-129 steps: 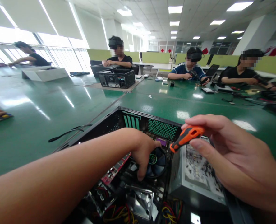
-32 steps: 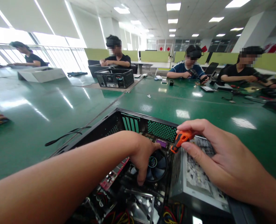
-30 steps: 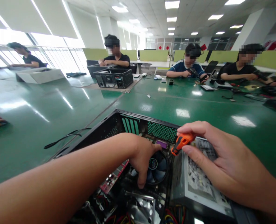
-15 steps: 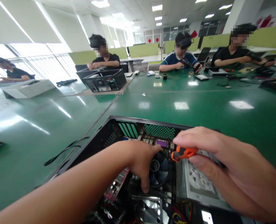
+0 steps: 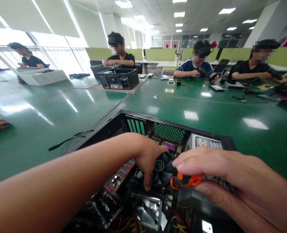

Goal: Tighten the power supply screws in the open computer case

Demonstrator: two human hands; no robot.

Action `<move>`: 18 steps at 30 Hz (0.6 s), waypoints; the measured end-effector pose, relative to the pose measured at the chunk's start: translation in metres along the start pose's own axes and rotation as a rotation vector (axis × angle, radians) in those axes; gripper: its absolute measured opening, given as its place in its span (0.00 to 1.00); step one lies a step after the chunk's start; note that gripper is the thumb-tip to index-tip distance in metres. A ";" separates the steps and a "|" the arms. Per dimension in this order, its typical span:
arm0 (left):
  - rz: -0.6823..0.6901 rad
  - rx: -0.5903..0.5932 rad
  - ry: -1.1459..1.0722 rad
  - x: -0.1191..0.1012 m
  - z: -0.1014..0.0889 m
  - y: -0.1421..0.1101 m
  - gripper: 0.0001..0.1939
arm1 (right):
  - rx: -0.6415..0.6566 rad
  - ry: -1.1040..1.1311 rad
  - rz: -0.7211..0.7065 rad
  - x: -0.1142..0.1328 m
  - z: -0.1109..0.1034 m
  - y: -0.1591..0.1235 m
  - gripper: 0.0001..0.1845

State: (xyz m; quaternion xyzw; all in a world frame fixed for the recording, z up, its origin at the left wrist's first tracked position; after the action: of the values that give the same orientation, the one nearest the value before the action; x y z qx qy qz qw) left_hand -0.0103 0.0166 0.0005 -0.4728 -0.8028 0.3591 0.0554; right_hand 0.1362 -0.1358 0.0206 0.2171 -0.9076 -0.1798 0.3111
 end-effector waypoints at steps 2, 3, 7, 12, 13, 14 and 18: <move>-0.002 0.027 0.016 -0.001 0.001 0.000 0.61 | 0.037 -0.005 -0.028 -0.002 0.001 0.000 0.23; -0.008 0.024 0.027 -0.001 0.001 0.000 0.61 | 0.037 -0.009 -0.062 -0.002 0.002 -0.001 0.23; -0.005 0.002 0.042 0.000 0.002 0.000 0.62 | 0.041 -0.025 -0.055 0.001 0.002 -0.004 0.22; -0.018 0.020 0.034 0.000 0.003 -0.001 0.62 | 0.040 -0.027 -0.056 0.000 0.003 -0.005 0.22; -0.022 0.021 0.040 0.000 0.003 -0.001 0.62 | 0.043 -0.029 -0.058 -0.001 0.003 -0.004 0.22; -0.023 0.022 0.042 0.000 0.003 -0.001 0.62 | 0.037 -0.025 -0.080 -0.002 0.003 -0.003 0.21; -0.014 0.024 0.031 0.000 0.003 0.000 0.60 | 0.048 -0.027 -0.081 -0.005 0.003 0.000 0.22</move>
State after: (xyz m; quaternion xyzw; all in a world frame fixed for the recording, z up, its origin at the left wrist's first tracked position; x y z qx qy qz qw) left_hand -0.0123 0.0150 -0.0018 -0.4722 -0.8006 0.3610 0.0761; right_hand 0.1379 -0.1331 0.0161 0.2587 -0.9062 -0.1735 0.2861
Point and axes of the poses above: each hand's wrist, its own y-axis towards the middle knuckle, its own z-axis out of the palm, x = y × z, the point moved 1 cm from there along y, towards the middle knuckle, and after that the axes turned 5 degrees about -x, right-handed, at the moved point
